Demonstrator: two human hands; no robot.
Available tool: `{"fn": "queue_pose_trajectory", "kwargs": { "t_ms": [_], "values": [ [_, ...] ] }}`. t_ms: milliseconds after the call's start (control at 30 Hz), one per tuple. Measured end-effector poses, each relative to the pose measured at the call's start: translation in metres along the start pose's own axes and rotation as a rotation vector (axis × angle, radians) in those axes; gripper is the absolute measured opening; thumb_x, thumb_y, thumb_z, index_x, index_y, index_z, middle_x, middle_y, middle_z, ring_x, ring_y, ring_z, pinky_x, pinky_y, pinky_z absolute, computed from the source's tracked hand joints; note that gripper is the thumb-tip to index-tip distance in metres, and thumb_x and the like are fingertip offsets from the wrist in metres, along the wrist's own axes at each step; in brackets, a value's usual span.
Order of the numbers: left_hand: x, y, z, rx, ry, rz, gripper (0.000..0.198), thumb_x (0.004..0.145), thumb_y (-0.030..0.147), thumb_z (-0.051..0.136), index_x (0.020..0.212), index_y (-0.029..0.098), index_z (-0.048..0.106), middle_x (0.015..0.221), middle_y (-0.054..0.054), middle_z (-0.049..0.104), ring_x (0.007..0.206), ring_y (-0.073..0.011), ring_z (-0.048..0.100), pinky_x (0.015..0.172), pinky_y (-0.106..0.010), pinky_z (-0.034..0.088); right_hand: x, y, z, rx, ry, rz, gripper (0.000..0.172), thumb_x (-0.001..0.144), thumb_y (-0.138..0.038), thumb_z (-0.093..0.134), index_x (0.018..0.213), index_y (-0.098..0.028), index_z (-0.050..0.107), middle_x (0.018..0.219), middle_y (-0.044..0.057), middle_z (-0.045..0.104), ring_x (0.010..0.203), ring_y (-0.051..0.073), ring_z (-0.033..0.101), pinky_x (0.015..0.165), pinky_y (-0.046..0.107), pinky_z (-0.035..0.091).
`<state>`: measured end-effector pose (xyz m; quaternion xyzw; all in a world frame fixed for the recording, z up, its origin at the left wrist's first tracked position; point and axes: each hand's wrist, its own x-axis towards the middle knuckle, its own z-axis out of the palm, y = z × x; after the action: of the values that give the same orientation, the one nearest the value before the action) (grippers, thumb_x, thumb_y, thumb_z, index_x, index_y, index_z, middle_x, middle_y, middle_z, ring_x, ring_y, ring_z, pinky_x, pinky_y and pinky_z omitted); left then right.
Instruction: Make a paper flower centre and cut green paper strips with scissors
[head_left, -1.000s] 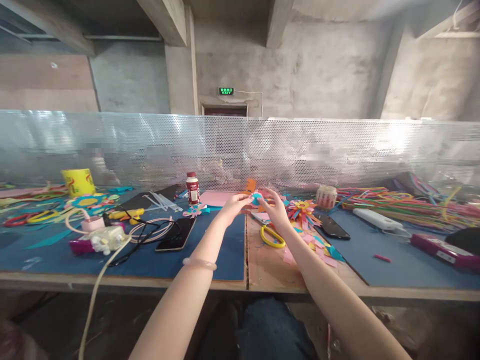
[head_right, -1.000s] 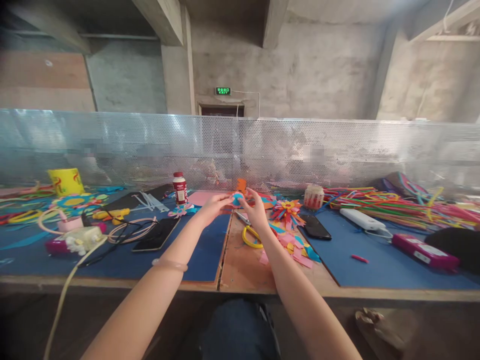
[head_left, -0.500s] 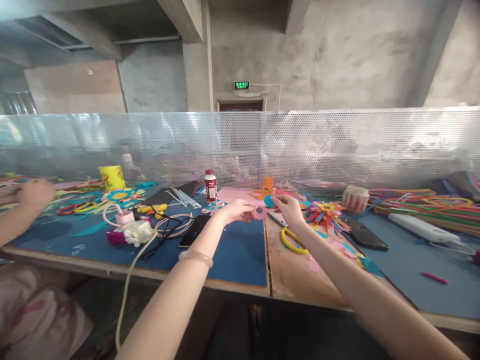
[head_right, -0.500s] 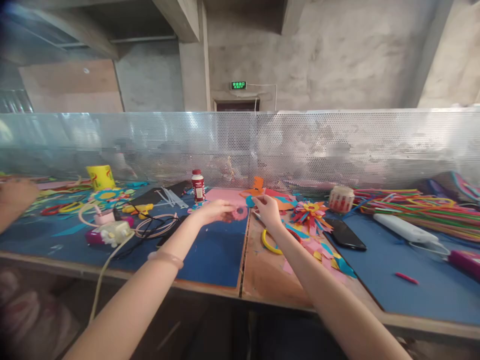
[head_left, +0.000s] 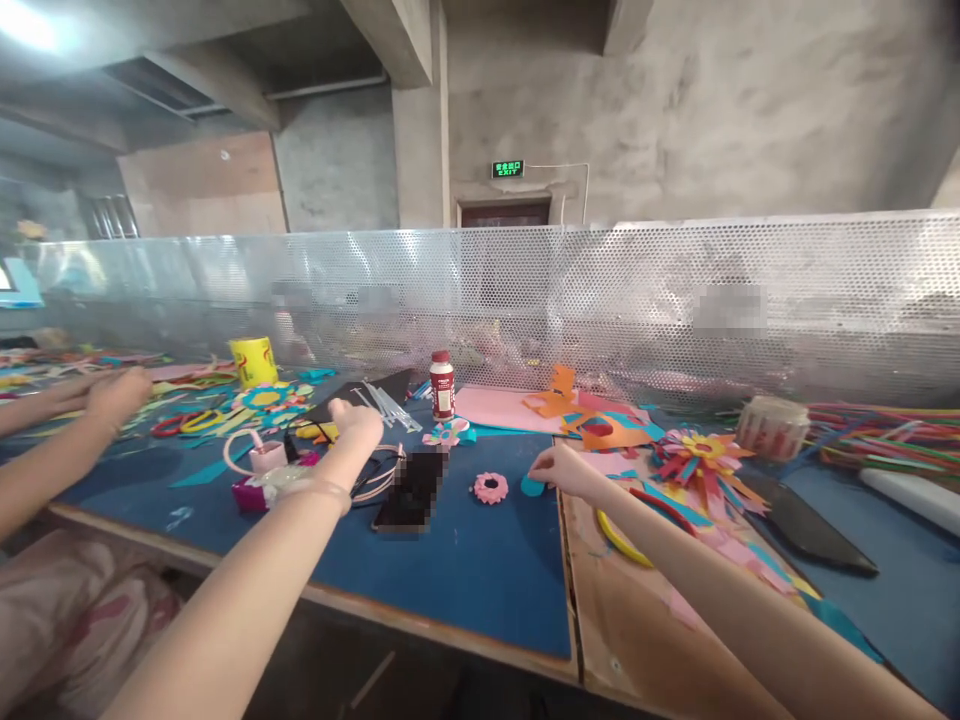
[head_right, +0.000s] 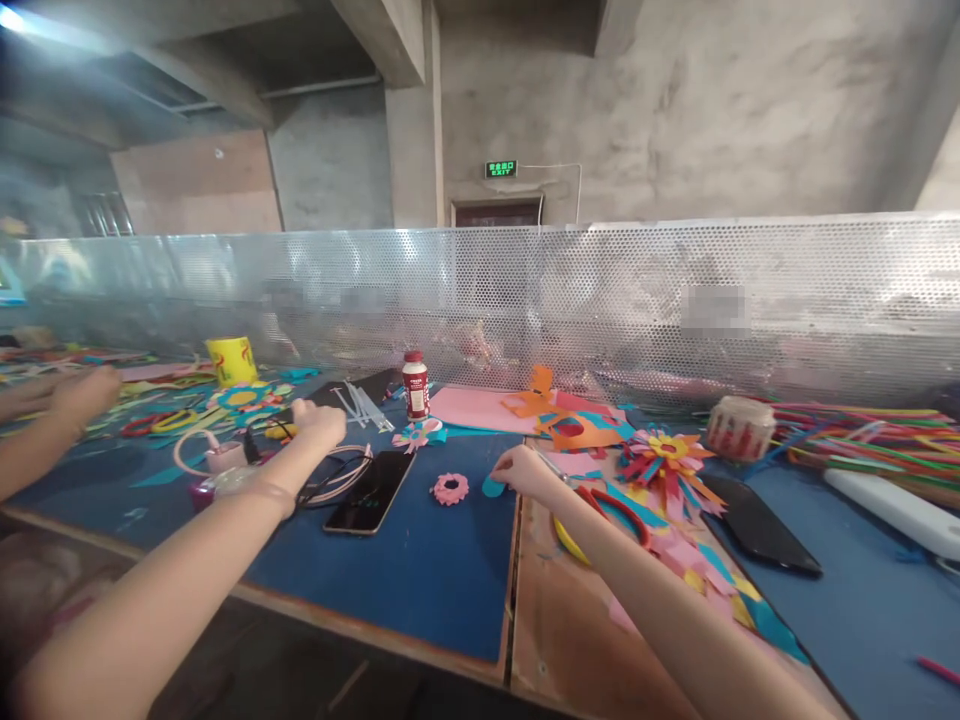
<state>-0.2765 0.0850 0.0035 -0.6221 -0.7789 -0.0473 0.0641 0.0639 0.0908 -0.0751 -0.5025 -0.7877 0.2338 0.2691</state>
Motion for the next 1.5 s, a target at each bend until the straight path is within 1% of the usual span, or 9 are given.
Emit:
{"fn": "queue_pose_trajectory", "kwargs": {
  "t_ms": [167, 333, 500, 633, 833, 1067, 1267, 1367, 1500],
  "values": [
    [0.019, -0.035, 0.01, 0.151, -0.109, -0.244, 0.019, 0.072, 0.012, 0.055, 0.058, 0.001, 0.062, 0.061, -0.016, 0.064, 0.087, -0.0367, 0.057, 0.083, -0.054, 0.019, 0.004, -0.003, -0.007, -0.115, 0.046, 0.029, 0.026, 0.077, -0.037, 0.055, 0.075, -0.015, 0.068, 0.052, 0.003, 0.063, 0.051, 0.016, 0.059, 0.049, 0.023, 0.039],
    [0.039, -0.039, 0.003, 0.148, -0.093, -0.299, 0.012, 0.065, 0.022, 0.063, 0.06, 0.011, 0.063, 0.078, -0.016, 0.068, 0.089, -0.0341, 0.058, 0.084, -0.051, 0.019, 0.005, -0.007, -0.016, -0.11, 0.089, 0.05, 0.025, 0.081, -0.03, 0.047, 0.085, -0.012, 0.064, 0.059, 0.006, 0.064, 0.056, 0.018, 0.061, 0.054, 0.024, 0.041],
    [0.03, -0.035, -0.045, 0.088, -0.013, -0.261, 0.038, 0.07, 0.049, 0.057, 0.072, 0.012, 0.064, 0.085, -0.014, 0.067, 0.091, -0.0335, 0.056, 0.086, -0.055, 0.02, -0.001, -0.016, -0.033, -0.045, 0.087, 0.036, 0.02, 0.081, -0.023, 0.044, 0.079, -0.014, 0.061, 0.056, 0.004, 0.063, 0.055, 0.016, 0.06, 0.057, 0.024, 0.042],
    [0.0, -0.025, -0.094, 0.062, 0.258, -0.159, 0.058, 0.076, 0.059, 0.043, 0.088, 0.005, 0.062, 0.085, -0.011, 0.064, 0.091, -0.0301, 0.054, 0.084, -0.056, 0.022, -0.011, -0.032, -0.05, 0.043, 0.064, -0.012, 0.023, 0.084, -0.028, 0.041, 0.078, -0.016, 0.06, 0.057, 0.001, 0.062, 0.052, 0.014, 0.056, 0.052, 0.024, 0.04],
    [-0.06, 0.041, -0.137, 0.056, 0.719, 0.003, 0.048, 0.08, 0.051, 0.04, 0.062, 0.013, 0.062, 0.054, -0.003, 0.056, 0.075, -0.023, 0.054, 0.078, -0.047, 0.027, -0.032, -0.08, -0.066, 0.371, -0.056, -0.163, 0.037, 0.087, -0.048, 0.042, 0.084, -0.018, 0.063, 0.084, 0.004, 0.067, 0.081, 0.018, 0.06, 0.075, 0.03, 0.045],
    [-0.128, 0.15, -0.123, -0.169, 1.005, 0.306, 0.027, 0.076, 0.039, 0.051, 0.06, 0.018, 0.056, 0.061, -0.004, 0.06, 0.071, -0.0229, 0.052, 0.081, -0.048, 0.029, -0.032, -0.143, -0.07, 1.112, -0.135, -0.359, 0.041, 0.089, -0.051, 0.038, 0.107, -0.022, 0.061, 0.105, 0.005, 0.063, 0.1, 0.018, 0.055, 0.093, 0.035, 0.039],
    [-0.146, 0.172, -0.101, -0.526, 0.822, 0.576, 0.019, 0.078, 0.034, 0.052, 0.07, 0.017, 0.054, 0.074, -0.006, 0.06, 0.079, -0.022, 0.052, 0.077, -0.041, 0.039, -0.039, -0.153, -0.084, 1.295, -0.123, -0.24, 0.022, 0.083, -0.032, 0.054, 0.097, -0.019, 0.063, 0.091, 0.002, 0.065, 0.089, 0.016, 0.059, 0.086, 0.03, 0.044],
    [-0.139, 0.153, -0.08, -0.928, 0.299, 0.77, 0.023, 0.086, 0.039, 0.043, 0.093, 0.019, 0.054, 0.09, -0.004, 0.06, 0.084, -0.0156, 0.054, 0.075, -0.03, 0.044, -0.054, -0.152, -0.096, 1.261, 0.122, -0.211, 0.023, 0.08, -0.025, 0.055, 0.101, -0.018, 0.062, 0.1, 0.004, 0.064, 0.095, 0.017, 0.058, 0.082, 0.028, 0.047],
    [-0.13, 0.116, -0.035, -0.953, -0.397, 0.607, 0.036, 0.091, 0.043, 0.028, 0.092, 0.019, 0.055, 0.077, -0.002, 0.061, 0.071, -0.0128, 0.059, 0.063, -0.025, 0.046, -0.08, -0.151, -0.123, 1.178, 0.419, -0.21, 0.029, 0.077, -0.021, 0.057, 0.106, -0.024, 0.058, 0.091, 0.002, 0.063, 0.075, 0.015, 0.062, 0.052, 0.022, 0.046]
  ]
}}
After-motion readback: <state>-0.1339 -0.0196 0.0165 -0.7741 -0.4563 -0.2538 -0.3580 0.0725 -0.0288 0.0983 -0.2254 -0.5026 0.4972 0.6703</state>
